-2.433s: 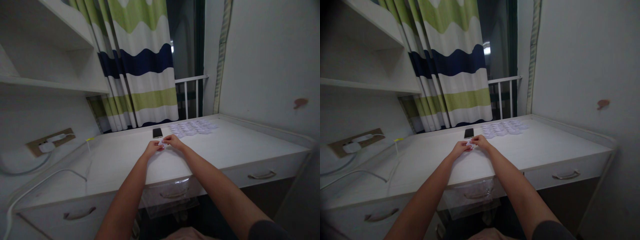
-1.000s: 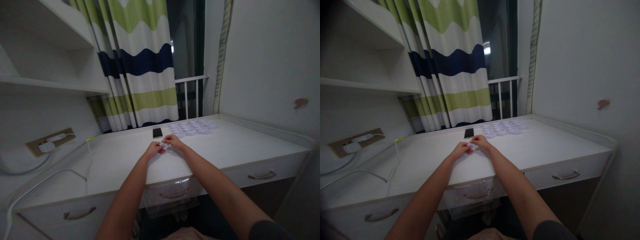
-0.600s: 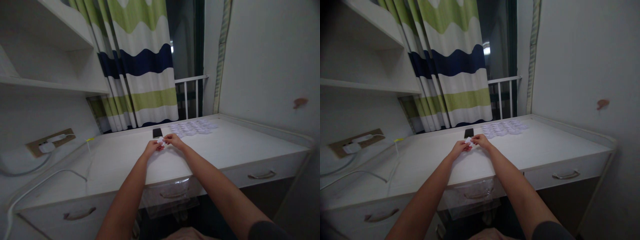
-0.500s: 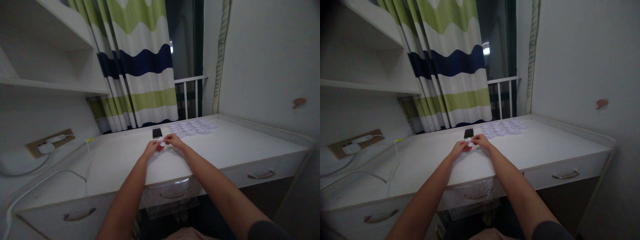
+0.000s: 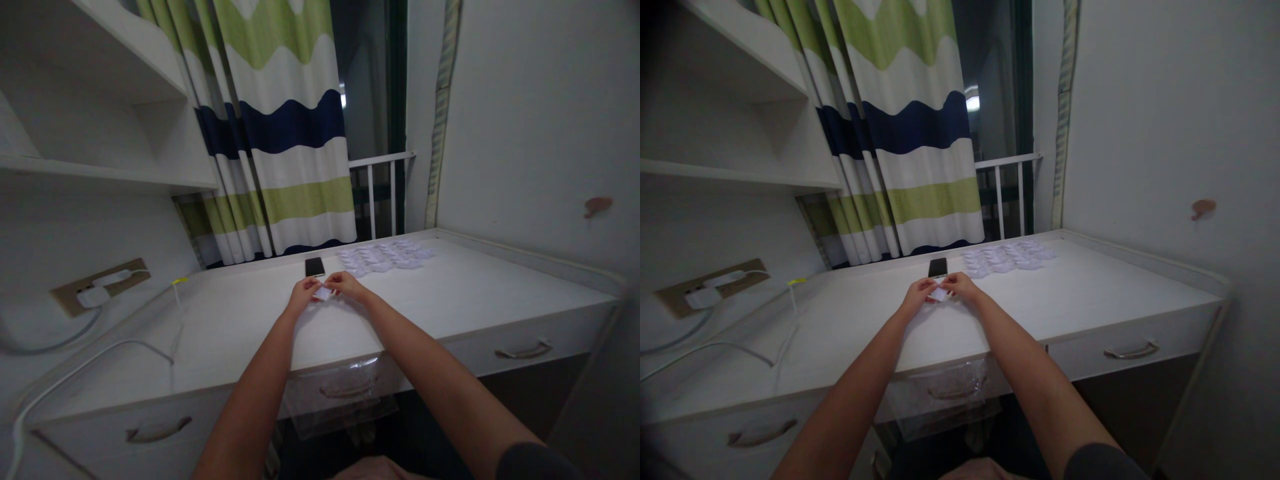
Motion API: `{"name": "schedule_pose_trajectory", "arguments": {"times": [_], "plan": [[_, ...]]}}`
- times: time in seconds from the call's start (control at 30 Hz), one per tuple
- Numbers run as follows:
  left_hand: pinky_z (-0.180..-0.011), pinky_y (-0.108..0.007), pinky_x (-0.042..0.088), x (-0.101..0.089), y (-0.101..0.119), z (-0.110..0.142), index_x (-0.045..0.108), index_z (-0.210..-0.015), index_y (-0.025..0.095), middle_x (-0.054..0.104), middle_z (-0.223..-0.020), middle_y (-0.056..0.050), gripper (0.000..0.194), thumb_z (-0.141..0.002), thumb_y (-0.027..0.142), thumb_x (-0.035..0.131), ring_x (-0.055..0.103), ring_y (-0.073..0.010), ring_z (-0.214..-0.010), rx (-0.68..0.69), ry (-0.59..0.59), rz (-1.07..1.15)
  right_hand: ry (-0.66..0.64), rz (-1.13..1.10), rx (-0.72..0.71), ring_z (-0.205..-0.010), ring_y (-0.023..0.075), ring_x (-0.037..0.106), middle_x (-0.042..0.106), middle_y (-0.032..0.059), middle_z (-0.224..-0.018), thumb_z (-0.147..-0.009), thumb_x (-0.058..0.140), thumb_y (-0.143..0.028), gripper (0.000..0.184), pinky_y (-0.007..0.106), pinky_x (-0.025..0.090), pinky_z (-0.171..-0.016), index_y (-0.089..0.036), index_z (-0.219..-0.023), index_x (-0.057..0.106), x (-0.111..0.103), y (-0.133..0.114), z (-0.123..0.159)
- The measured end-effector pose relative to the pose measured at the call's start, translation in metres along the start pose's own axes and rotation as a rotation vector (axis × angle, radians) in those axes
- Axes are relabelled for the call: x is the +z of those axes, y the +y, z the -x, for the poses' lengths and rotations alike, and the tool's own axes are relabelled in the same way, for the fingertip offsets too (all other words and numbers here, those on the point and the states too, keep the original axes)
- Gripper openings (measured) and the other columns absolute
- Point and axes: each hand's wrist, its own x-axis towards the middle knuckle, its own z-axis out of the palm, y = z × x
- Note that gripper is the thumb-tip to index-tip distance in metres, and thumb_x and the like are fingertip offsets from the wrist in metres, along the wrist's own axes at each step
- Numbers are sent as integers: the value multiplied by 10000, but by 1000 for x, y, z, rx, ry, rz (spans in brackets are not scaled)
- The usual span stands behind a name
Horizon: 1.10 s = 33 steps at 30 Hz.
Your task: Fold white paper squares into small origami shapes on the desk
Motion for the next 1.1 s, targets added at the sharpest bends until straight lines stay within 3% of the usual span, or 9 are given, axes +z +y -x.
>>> {"name": "schedule_pose_trajectory", "arguments": {"times": [0.3, 0.53, 0.73, 1.1], "plan": [[-480, -242, 483, -2, -1, -4, 578, -672, 121, 588, -636, -15, 292, -534, 353, 690, 550, -119, -578, -15, 63, 87, 4, -50, -104, -535, 90, 540, 572, -22, -564, -630, 580, -210, 171, 198, 411, -497, -150, -789, 598, 0, -7, 3], [-504, -235, 475, -6, -2, -4, 551, -821, 155, 585, -596, 6, 302, -580, 303, 658, 567, -116, -550, -27, 124, 98, -24, -84, -60, -603, 105, 566, 626, 19, -643, -561, 619, -171, 209, 230, 433, -573, -125, -762, 650, 2, -4, 1], [-557, -249, 481, -4, 3, 0, 557, -757, 149, 624, -710, -32, 255, -591, 327, 636, 588, -127, -617, -12, 59, 148, 61, -108, -58, -584, 108, 555, 644, 36, -638, -541, 673, -272, 241, 259, 440, -594, -114, -723, 672, 0, -3, -1], [-618, -260, 471, -3, 9, 4, 617, -913, 135, 659, -821, -73, 414, -532, 275, 701, 609, -143, -686, -7, -22, 167, 143, -291, -33, -609, 106, 572, 654, 28, -663, -513, 719, -303, 297, 290, 459, -696, -129, -750, 676, -2, -10, 4]]}}
